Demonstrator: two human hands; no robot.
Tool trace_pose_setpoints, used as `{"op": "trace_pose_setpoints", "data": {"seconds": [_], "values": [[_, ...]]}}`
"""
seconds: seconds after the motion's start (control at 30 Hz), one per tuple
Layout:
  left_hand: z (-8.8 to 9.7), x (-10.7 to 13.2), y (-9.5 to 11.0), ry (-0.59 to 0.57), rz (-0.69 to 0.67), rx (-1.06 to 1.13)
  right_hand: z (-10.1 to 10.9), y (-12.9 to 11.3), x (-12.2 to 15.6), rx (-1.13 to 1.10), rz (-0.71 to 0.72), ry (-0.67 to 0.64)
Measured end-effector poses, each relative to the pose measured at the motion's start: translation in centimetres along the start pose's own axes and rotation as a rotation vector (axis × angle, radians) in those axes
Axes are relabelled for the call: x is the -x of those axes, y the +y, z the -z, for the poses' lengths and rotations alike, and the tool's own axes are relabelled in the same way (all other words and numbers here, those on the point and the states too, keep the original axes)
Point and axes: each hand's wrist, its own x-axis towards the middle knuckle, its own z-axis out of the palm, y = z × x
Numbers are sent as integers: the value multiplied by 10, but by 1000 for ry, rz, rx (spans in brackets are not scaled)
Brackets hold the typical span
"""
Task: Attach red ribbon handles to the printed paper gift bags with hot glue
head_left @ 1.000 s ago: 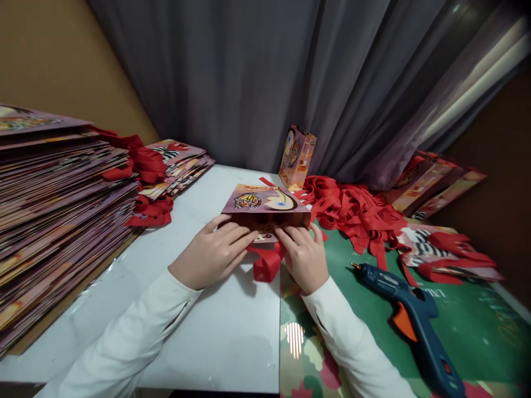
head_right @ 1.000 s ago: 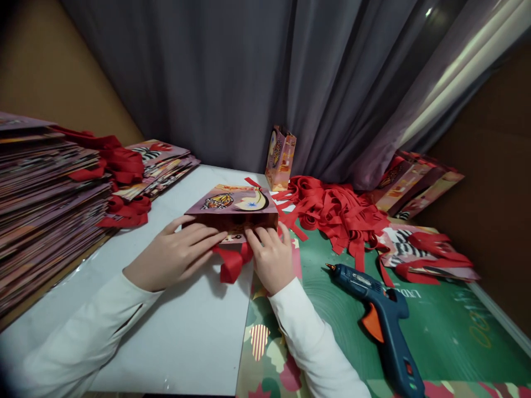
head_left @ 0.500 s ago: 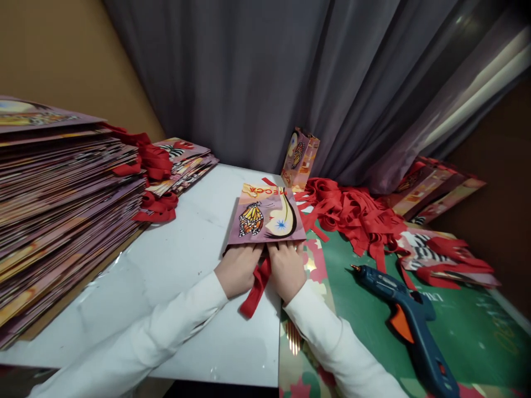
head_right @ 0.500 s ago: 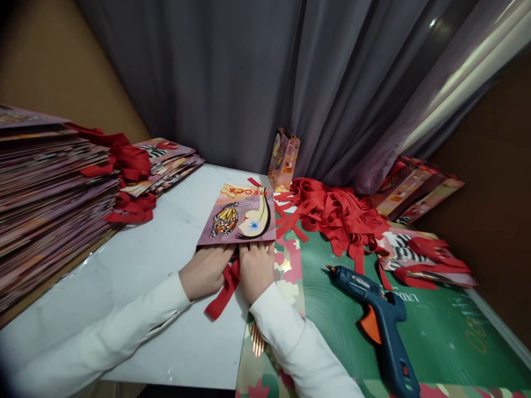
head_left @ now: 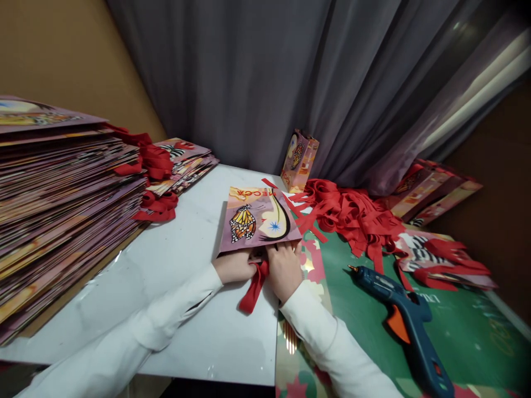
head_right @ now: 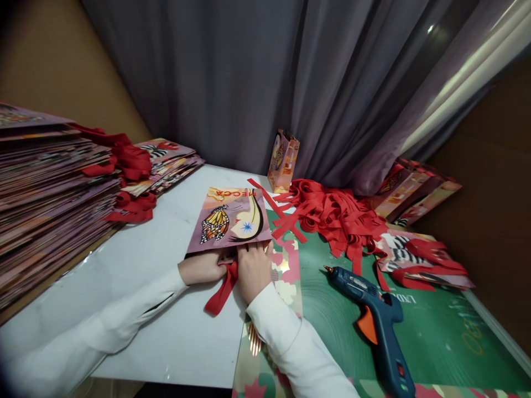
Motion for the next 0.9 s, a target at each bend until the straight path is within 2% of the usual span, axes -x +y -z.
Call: {"op": "trace_pose_setpoints", "data": {"seconds": [0.17, 0.3, 0.43, 0.5, 0.57, 0.7, 0.77, 0.9], "values": [[0, 4, 3, 97, 9, -22, -2, -8, -1, 50, -60, 60], [3, 5, 6, 190, -66, -122, -6, -14, 0, 78, -85, 100], [11, 8, 3, 245, -75, -211, -2, -10, 0, 60, -69, 117], [18, 11, 0, 303, -51, -258, 0, -3, -1, 42, -21, 123], [26, 15, -2, 354, -65, -344, 2, 6, -3, 31, 93, 177], [36, 19, 0, 449, -255, -553, 3, 20, -6, 20, 303, 404], [37, 20, 2, 490, -319, -588, 3, 23, -6, 15, 316, 477], [42, 19, -2, 491, -334, -572, 9, 29, -7, 54, 292, 535]]}}
